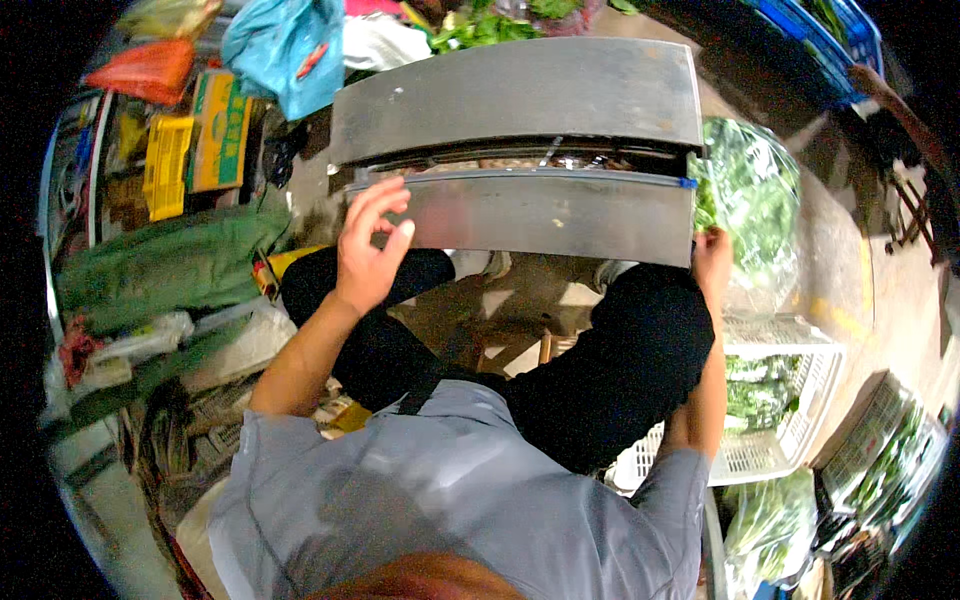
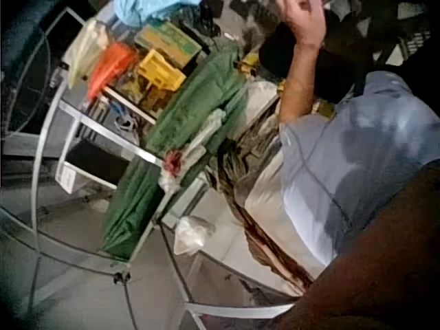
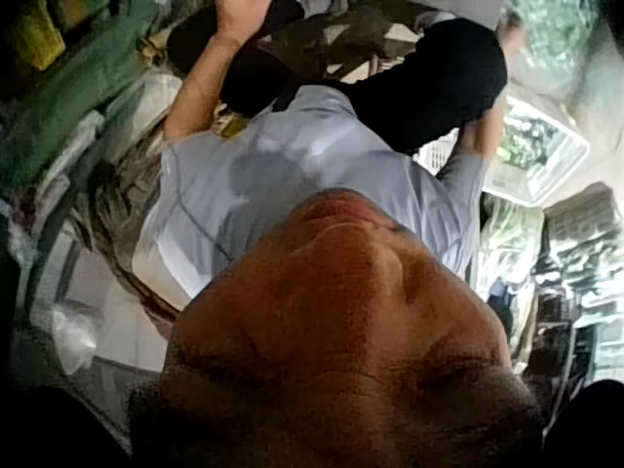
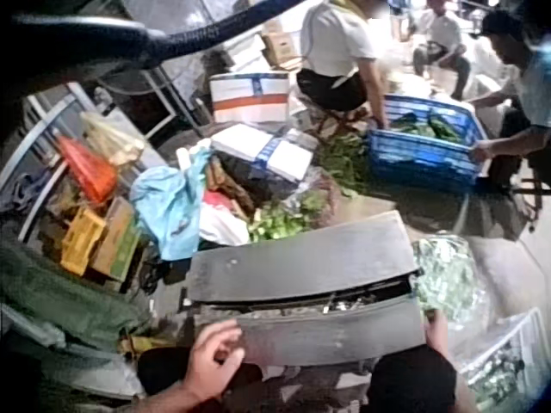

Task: The person repeatedly picks up bunches of leafy green vegetables from a white basket, places them on a stainless steel counter, and wraps them in clear plastic film using a manual sealing machine. The wrapped vegetables are then placed into a white basket.

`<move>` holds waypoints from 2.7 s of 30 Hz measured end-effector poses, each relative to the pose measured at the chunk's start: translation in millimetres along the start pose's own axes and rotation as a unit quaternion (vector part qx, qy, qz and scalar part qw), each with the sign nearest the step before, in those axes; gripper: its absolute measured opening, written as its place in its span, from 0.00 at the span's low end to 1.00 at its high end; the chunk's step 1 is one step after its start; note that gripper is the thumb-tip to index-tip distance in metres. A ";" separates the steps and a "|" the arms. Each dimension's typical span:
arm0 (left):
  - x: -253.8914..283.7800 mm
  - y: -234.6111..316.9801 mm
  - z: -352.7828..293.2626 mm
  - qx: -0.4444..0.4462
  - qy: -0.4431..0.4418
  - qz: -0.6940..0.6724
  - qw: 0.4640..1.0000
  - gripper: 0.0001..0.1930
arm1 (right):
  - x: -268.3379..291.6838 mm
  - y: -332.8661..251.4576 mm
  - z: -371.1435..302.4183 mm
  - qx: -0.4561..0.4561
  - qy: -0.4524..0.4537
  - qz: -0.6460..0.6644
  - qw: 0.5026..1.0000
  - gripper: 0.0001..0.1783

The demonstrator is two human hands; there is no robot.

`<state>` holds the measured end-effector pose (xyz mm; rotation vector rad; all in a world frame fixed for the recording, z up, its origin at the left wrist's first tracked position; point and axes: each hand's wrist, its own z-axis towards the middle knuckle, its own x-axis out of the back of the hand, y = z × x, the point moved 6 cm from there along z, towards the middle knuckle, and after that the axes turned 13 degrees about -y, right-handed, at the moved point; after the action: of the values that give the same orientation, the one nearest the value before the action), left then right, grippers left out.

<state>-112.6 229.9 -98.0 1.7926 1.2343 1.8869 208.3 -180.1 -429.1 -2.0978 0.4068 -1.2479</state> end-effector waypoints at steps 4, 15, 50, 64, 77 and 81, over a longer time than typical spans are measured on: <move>27.4 -59.9 4.9 0.020 0.067 -0.073 0.995 0.15 | 99.6 -127.5 -40.6 0.063 -0.002 0.223 0.973 0.14; 55.4 -67.4 31.5 0.241 -0.138 -0.324 0.905 0.28 | 79.2 -347.7 -80.0 0.028 -0.452 0.158 0.877 0.27; -75.9 -161.2 -83.8 0.282 -0.154 -0.380 0.867 0.20 | 12.8 -230.5 -150.0 0.125 -0.466 -0.378 0.790 0.35; -169.1 -157.3 -84.7 0.294 -0.360 -0.223 0.857 0.19 | 67.2 23.9 -29.9 0.081 -0.300 -0.127 0.942 0.20; -194.5 -141.3 -76.9 0.275 -0.419 -0.041 0.864 0.20 | -70.5 88.2 12.9 -0.202 -0.045 0.074 0.976 0.24; -209.6 -153.5 -88.3 0.292 -0.422 -0.062 0.856 0.20 | -82.8 84.0 18.0 -0.274 -0.041 0.330 0.902 0.14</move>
<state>-204.7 142.9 -341.4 2.3366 1.5400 0.4687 188.0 -188.8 -546.4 -2.1370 1.4285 -0.6753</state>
